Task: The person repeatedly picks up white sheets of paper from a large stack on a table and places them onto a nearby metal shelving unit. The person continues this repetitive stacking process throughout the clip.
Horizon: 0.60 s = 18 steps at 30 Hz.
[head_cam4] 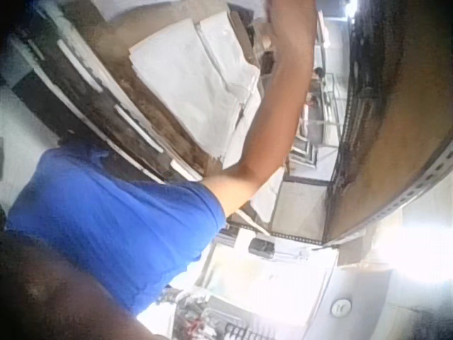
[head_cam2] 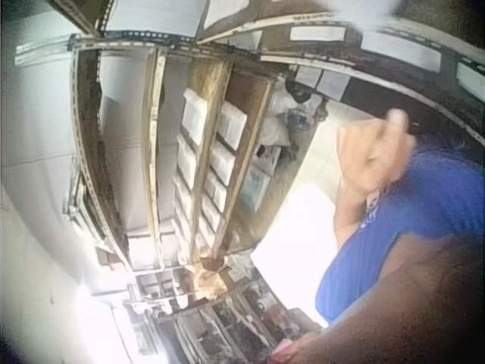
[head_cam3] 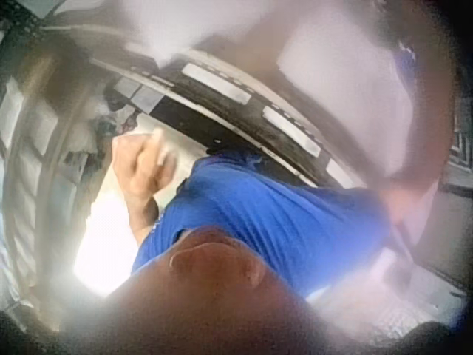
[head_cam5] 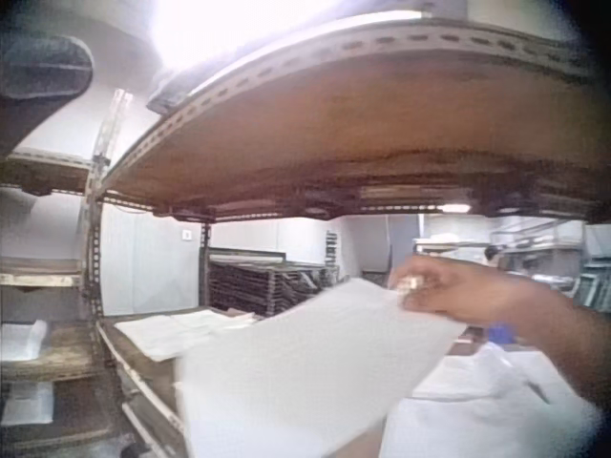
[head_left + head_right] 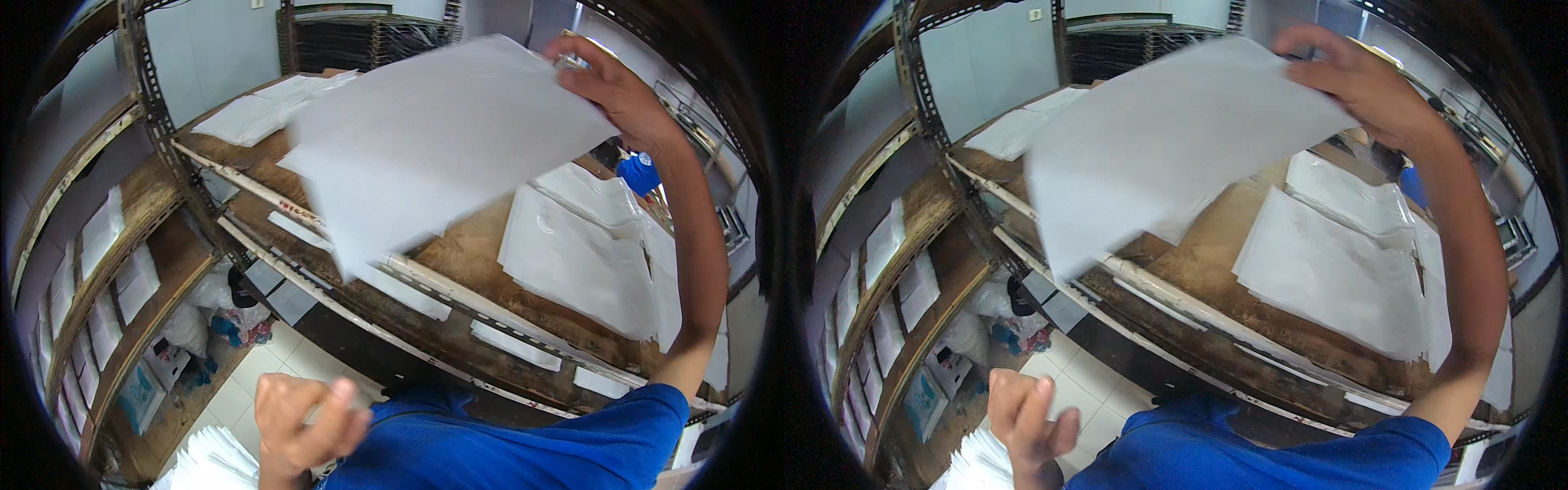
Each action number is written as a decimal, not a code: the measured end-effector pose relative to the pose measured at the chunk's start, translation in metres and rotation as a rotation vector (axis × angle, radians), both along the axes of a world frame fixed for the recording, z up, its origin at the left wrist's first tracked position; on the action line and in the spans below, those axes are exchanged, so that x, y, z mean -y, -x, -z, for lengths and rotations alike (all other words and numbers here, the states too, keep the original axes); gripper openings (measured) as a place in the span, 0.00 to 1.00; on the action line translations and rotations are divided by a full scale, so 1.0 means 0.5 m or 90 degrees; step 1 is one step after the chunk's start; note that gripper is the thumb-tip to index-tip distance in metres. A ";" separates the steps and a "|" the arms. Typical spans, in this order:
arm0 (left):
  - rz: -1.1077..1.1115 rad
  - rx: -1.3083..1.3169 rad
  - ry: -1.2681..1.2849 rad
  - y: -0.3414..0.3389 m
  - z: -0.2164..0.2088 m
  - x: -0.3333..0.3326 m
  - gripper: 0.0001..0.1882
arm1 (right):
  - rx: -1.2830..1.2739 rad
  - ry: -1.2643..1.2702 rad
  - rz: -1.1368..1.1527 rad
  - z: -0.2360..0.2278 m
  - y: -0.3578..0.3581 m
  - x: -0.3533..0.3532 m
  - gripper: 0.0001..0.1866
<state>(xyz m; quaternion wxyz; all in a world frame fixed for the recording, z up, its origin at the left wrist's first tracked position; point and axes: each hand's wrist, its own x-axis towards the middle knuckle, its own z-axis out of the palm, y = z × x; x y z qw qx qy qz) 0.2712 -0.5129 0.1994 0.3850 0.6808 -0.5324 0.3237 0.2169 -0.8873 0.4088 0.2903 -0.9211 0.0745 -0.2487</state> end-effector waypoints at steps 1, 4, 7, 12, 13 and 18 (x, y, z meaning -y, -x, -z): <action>-0.050 -0.034 -0.014 -0.007 0.030 -0.010 0.22 | 0.041 -0.019 0.095 0.009 0.026 0.052 0.19; -0.109 -0.239 0.038 -0.019 0.164 -0.011 0.17 | -0.007 -0.121 0.215 0.026 0.159 0.253 0.18; -0.167 -0.394 -0.014 -0.005 0.253 -0.032 0.18 | -0.094 -0.123 0.318 0.075 0.208 0.307 0.14; -0.197 -0.495 -0.072 0.014 0.323 -0.045 0.15 | -0.149 -0.095 0.418 0.158 0.299 0.376 0.13; -0.202 -0.499 -0.075 0.015 0.327 -0.046 0.15 | -0.180 -0.079 0.445 0.163 0.300 0.376 0.13; -0.222 -0.492 -0.082 0.008 0.318 -0.043 0.13 | -0.253 0.032 0.486 0.171 0.315 0.400 0.13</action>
